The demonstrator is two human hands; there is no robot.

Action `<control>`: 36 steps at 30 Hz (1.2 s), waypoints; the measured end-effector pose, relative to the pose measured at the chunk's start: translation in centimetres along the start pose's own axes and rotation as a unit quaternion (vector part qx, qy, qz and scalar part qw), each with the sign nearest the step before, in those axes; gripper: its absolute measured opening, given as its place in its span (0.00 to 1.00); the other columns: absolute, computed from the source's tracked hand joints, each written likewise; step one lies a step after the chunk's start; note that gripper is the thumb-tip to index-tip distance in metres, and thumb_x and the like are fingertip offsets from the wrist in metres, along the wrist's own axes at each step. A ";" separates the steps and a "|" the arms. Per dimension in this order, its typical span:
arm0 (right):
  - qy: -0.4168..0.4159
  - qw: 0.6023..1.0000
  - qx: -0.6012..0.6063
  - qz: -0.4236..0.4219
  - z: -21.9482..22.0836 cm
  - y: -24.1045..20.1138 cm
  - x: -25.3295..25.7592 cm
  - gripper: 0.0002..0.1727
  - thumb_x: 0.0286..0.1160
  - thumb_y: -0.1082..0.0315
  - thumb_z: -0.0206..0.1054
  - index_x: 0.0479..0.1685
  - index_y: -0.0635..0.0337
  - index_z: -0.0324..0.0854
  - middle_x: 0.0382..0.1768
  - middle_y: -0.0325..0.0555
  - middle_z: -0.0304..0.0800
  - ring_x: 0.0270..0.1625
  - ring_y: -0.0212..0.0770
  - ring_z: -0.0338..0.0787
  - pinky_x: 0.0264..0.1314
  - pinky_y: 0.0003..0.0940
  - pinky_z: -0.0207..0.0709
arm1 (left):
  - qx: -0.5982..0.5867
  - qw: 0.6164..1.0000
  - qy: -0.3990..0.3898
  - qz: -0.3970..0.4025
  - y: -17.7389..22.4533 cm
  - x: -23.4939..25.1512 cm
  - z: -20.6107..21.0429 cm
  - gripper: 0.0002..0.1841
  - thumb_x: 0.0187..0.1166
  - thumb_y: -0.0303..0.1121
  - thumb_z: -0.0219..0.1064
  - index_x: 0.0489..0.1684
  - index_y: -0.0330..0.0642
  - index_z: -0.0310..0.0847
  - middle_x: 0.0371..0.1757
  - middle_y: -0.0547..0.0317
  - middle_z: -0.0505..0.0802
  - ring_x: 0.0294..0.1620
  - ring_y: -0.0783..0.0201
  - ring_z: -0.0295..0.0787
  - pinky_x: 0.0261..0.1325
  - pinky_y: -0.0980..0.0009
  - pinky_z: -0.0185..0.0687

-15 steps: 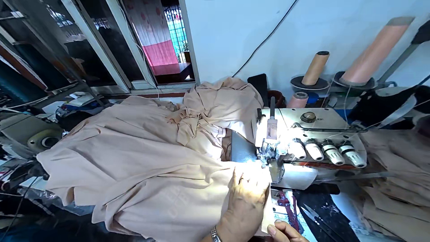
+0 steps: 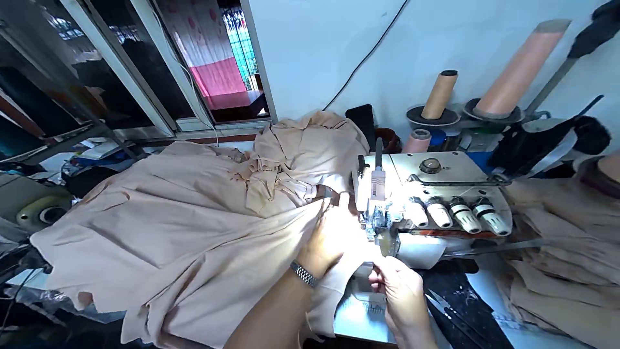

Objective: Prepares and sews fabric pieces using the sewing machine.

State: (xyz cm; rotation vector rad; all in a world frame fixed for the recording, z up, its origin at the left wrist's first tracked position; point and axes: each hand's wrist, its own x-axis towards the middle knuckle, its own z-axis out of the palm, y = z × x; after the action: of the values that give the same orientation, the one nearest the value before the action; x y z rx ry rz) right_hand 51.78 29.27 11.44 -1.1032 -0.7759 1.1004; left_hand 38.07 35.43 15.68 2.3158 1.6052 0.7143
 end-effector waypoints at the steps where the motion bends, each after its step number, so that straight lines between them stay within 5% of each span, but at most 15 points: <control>1: 0.006 1.000 -0.007 -0.014 0.0 0.2 0.0 0.21 0.79 0.80 0.59 0.12 0.56 0.75 0.11 0.33 0.80 0.14 0.24 0.80 0.18 0.16 0.75 | -0.004 1.000 -0.007 -0.024 0.3 0.5 -0.4 0.21 0.86 0.34 0.62 0.73 0.31 0.77 0.73 0.36 0.83 0.77 0.43 0.78 0.83 0.50 0.68; 6: -0.015 0.987 -0.087 -0.135 0.3 2.5 -2.5 0.15 0.78 0.74 0.58 0.21 0.59 0.82 0.21 0.33 0.90 0.25 0.24 0.89 0.34 0.20 0.86 | 0.002 0.994 0.056 -0.093 -1.4 6.0 0.4 0.24 0.88 0.34 0.58 0.79 0.30 0.70 0.72 0.35 0.84 0.76 0.46 0.79 0.80 0.53 0.71; 10: -0.161 0.980 -0.100 -0.062 0.8 4.3 -5.3 0.12 0.79 0.73 0.64 0.53 0.71 0.85 0.43 0.45 0.94 0.43 0.28 0.93 0.50 0.24 0.88 | -0.021 0.986 0.070 -0.150 -4.1 6.2 -0.8 0.24 0.88 0.32 0.58 0.81 0.35 0.68 0.71 0.35 0.84 0.71 0.40 0.83 0.74 0.43 0.75; 12: -0.220 0.971 -0.096 -0.022 0.9 4.6 -6.3 0.16 0.74 0.76 0.68 0.59 0.73 0.82 0.45 0.47 0.94 0.44 0.29 0.94 0.51 0.27 0.89 | -0.011 0.985 0.080 -0.153 -5.5 3.4 -3.3 0.27 0.86 0.32 0.61 0.84 0.34 0.66 0.73 0.33 0.83 0.71 0.35 0.82 0.75 0.37 0.73; 15: -0.264 0.958 -0.112 0.005 0.5 5.1 -7.6 0.14 0.72 0.78 0.69 0.56 0.73 0.83 0.40 0.44 0.96 0.41 0.28 0.94 0.50 0.27 0.89 | 0.093 0.964 0.132 -0.210 -8.5 -3.9 -7.3 0.27 0.84 0.44 0.67 0.77 0.39 0.76 0.76 0.38 0.83 0.79 0.33 0.74 0.78 0.28 0.61; 18: -0.284 0.948 -0.144 0.023 0.2 5.6 -8.5 0.11 0.74 0.78 0.67 0.53 0.72 0.84 0.38 0.46 0.96 0.41 0.28 0.94 0.51 0.27 0.88 | 0.163 0.931 0.135 -0.297 -11.3 -11.2 -10.3 0.34 0.68 0.45 0.83 0.74 0.41 0.81 0.75 0.34 0.83 0.82 0.21 0.63 0.74 0.12 0.39; 19: -0.291 0.943 -0.159 0.021 0.1 5.8 -8.8 0.10 0.74 0.77 0.66 0.51 0.72 0.85 0.37 0.46 0.95 0.40 0.28 0.94 0.50 0.27 0.87 | 0.172 0.924 0.103 -0.326 -12.4 -12.8 -10.6 0.34 0.68 0.44 0.82 0.75 0.40 0.80 0.73 0.34 0.84 0.81 0.22 0.65 0.75 0.13 0.39; 21: -0.312 0.934 -0.172 0.017 -0.1 5.7 -9.0 0.11 0.73 0.77 0.66 0.50 0.73 0.86 0.37 0.48 0.95 0.40 0.29 0.93 0.51 0.29 0.86 | 0.199 0.924 0.075 -0.317 -14.6 -15.0 -10.0 0.24 0.76 0.40 0.76 0.69 0.39 0.84 0.63 0.37 0.89 0.70 0.29 0.79 0.75 0.23 0.56; 26: -0.430 0.902 -0.027 0.012 -1.7 1.2 -7.1 0.11 0.72 0.82 0.65 0.50 0.65 0.86 0.40 0.32 0.96 0.43 0.23 0.93 0.52 0.27 0.88 | 0.118 0.954 0.217 -0.173 -14.1 -15.1 -13.8 0.12 0.77 0.19 0.68 0.55 0.26 0.86 0.49 0.32 0.92 0.49 0.33 0.91 0.55 0.30 0.81; 28: -0.426 0.905 0.002 -0.007 -2.6 -0.3 -6.0 0.16 0.71 0.84 0.63 0.54 0.63 0.87 0.43 0.31 0.97 0.44 0.25 0.94 0.51 0.29 0.90 | 0.102 0.948 0.257 -0.156 -13.0 -14.1 -16.3 0.11 0.79 0.18 0.66 0.55 0.25 0.85 0.49 0.31 0.91 0.48 0.34 0.90 0.54 0.32 0.81; 31: -0.366 0.930 -0.034 0.032 -3.3 -0.4 -5.0 0.10 0.72 0.82 0.63 0.46 0.62 0.85 0.34 0.36 0.95 0.33 0.31 0.94 0.37 0.31 0.91 | 0.110 0.941 0.275 -0.162 -14.8 -12.0 -17.4 0.12 0.75 0.25 0.75 0.50 0.26 0.86 0.48 0.33 0.90 0.50 0.36 0.89 0.57 0.33 0.80; 34: -0.293 0.947 -0.111 0.074 -3.8 1.6 -4.9 0.07 0.69 0.81 0.66 0.41 0.64 0.85 0.29 0.37 0.92 0.31 0.29 0.91 0.37 0.28 0.88 | 0.167 0.929 0.206 -0.260 -16.5 -11.0 -15.0 0.20 0.74 0.29 0.76 0.61 0.27 0.84 0.59 0.21 0.85 0.64 0.20 0.79 0.64 0.23 0.71; 36: -0.264 0.950 -0.139 0.088 -3.9 2.8 -5.3 0.07 0.68 0.81 0.67 0.41 0.65 0.84 0.27 0.36 0.90 0.29 0.27 0.88 0.36 0.26 0.84 | 0.180 0.941 0.192 -0.215 -14.8 -10.8 -12.4 0.22 0.72 0.25 0.76 0.66 0.29 0.83 0.67 0.23 0.82 0.71 0.19 0.73 0.69 0.23 0.67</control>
State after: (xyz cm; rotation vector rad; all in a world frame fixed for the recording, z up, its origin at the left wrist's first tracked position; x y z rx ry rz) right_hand 52.88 23.27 7.74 -1.1380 -1.3045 1.5003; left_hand 16.68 29.88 16.76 1.9944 2.5005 0.8558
